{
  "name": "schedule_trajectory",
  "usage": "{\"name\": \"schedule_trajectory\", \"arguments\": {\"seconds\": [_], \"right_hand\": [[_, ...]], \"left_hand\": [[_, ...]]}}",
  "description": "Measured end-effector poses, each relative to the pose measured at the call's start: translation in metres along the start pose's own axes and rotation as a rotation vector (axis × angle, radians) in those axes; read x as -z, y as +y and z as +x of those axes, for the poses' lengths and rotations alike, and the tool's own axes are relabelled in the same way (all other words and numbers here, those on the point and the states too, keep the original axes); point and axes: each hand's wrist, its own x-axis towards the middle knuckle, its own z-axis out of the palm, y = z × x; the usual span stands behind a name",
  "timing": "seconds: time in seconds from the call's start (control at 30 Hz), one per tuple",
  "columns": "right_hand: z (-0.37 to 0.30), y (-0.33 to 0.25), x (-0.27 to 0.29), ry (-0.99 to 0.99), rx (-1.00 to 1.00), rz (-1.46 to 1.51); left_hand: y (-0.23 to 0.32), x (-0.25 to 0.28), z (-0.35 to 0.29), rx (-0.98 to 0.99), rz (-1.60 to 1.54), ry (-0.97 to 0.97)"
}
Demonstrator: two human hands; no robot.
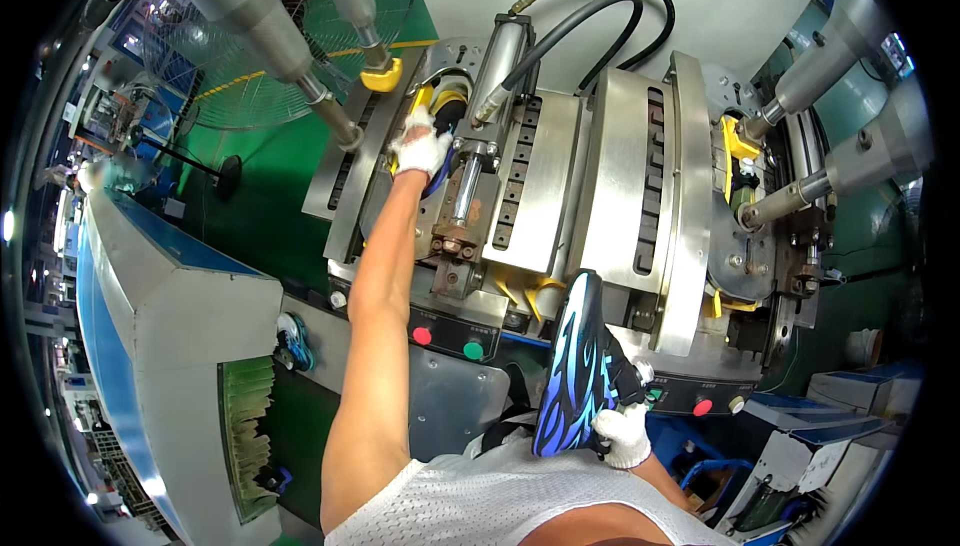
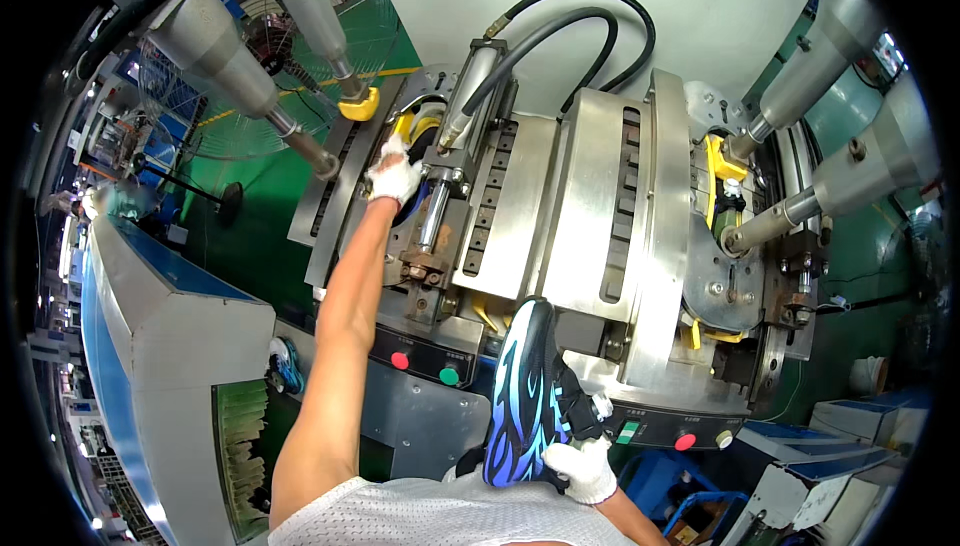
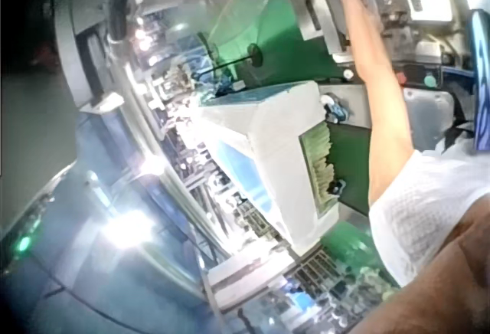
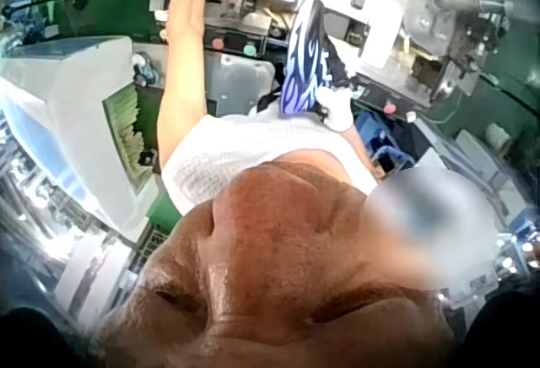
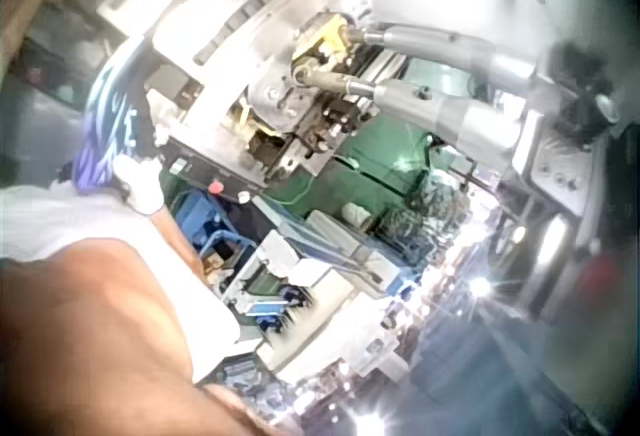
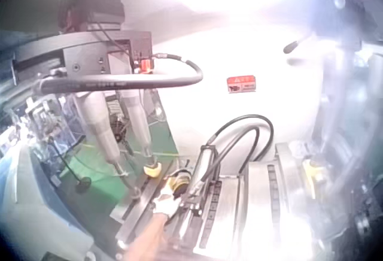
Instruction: The person repeatedly picks up blue and black sneakers, places them into a machine to attach white plastic inserts, removes them, and stacks them on a metal table. The person then walks to a conveyor belt and places the finished shoes onto it.
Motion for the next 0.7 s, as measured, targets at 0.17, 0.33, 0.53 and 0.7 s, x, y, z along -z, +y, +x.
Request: {"name": "schedule_trajectory", "arguments": {"seconds": [0.17, 0.33, 0.53, 0.7], "right_hand": [[0.022, -0.005, -0.023, -0.005, 0.113, 0.003], [0.03, -0.018, -0.066, -0.023, 0.112, 0.073], [0.098, -0.051, -0.172, -0.075, 0.119, 0.036], [0.249, -0.075, -0.294, -0.196, 0.182, 0.061]], "left_hand": [[0.018, 0.054, 0.025, 0.019, -0.013, -0.008], [0.017, 0.154, -0.055, -0.116, -0.225, 0.242], [-0.013, 0.234, -0.242, -0.01, -0.384, 0.438], [-0.083, 0.199, -0.407, 0.294, -0.324, 0.396]]}}
